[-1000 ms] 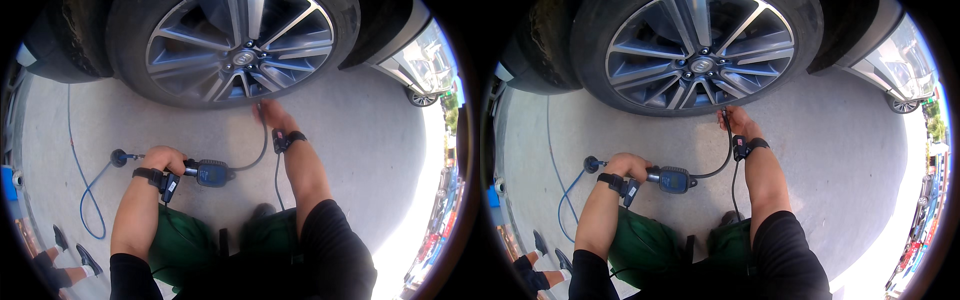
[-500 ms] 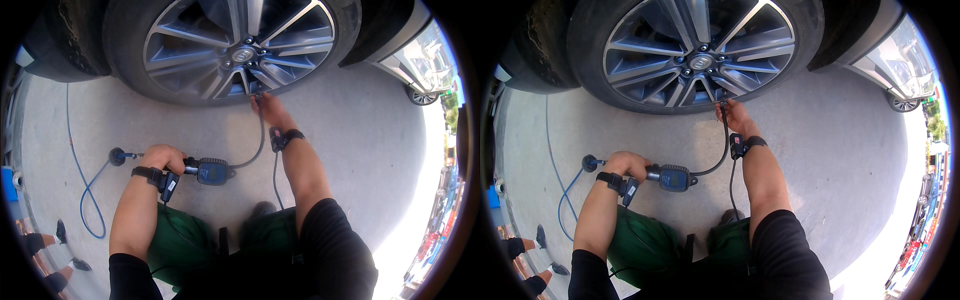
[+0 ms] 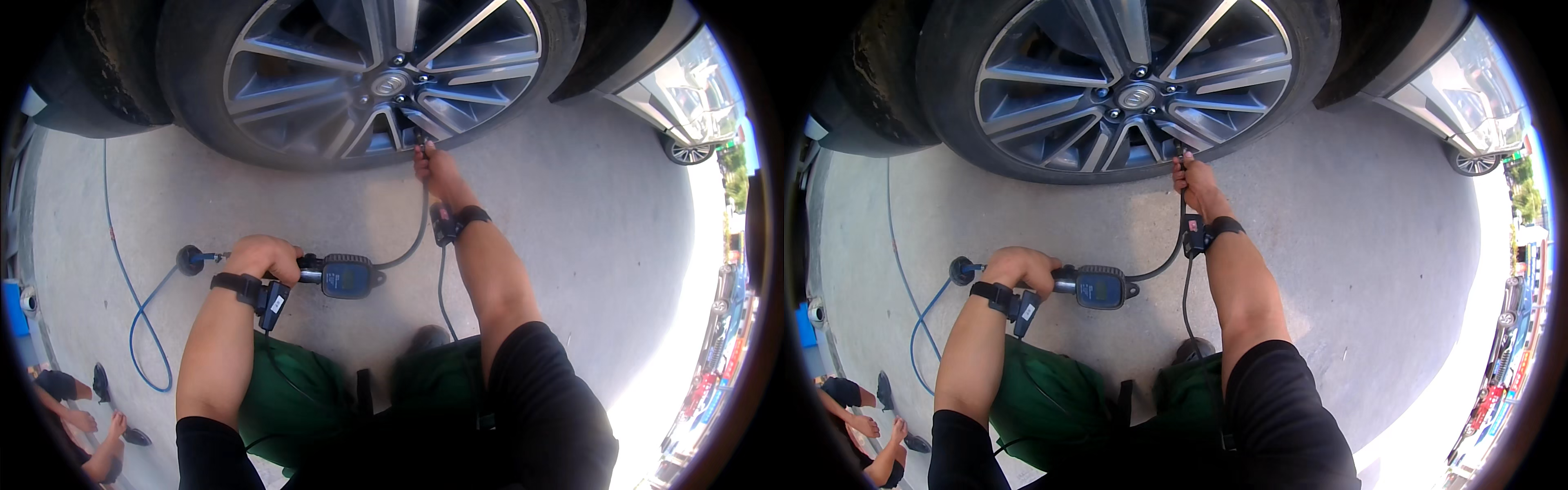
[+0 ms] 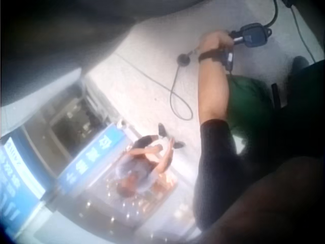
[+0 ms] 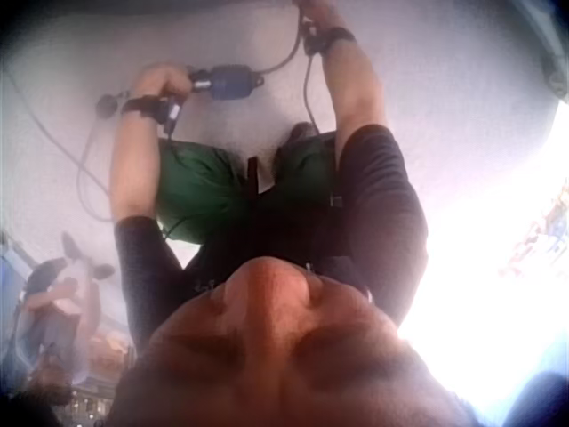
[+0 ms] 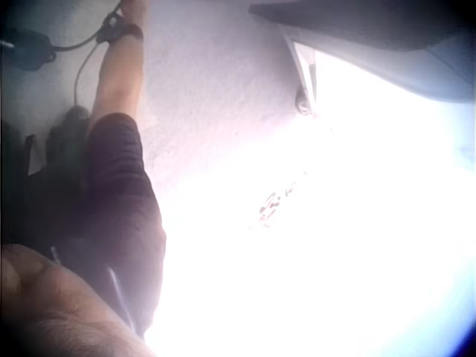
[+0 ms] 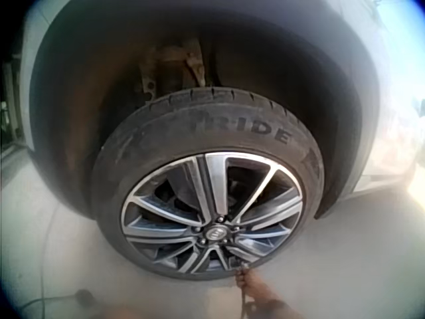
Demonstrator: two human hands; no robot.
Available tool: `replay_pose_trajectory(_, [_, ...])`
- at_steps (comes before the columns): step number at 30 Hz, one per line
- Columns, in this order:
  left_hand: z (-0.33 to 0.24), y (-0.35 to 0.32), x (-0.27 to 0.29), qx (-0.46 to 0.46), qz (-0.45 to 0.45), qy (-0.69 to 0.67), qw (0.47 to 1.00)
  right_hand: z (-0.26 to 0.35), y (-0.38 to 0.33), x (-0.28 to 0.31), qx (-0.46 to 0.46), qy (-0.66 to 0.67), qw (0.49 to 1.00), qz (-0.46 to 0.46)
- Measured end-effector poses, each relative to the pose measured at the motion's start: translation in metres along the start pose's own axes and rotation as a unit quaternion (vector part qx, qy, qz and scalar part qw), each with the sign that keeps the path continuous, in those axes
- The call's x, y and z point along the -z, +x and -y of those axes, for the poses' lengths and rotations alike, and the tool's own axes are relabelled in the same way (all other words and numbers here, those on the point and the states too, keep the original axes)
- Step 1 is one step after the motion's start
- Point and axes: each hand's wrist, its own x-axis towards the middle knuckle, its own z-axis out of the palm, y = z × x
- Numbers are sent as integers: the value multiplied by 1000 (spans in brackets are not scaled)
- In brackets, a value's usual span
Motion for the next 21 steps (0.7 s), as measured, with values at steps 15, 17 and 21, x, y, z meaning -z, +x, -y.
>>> replay_pose_trajectory(15, [-29, -7, 8, 0, 44, -3, 999, 1, 7, -16, 4, 9, 997, -82])
replay_pose_trajectory(17, [-25, 7, -3, -22, 33, -1, 999, 5, 7, -12, 12, -1, 997, -75])
replay_pose_trajectory(21, [-16, 35, -23, -82, 16, -1, 996, 1, 1, -27, 18, -17, 995, -96])
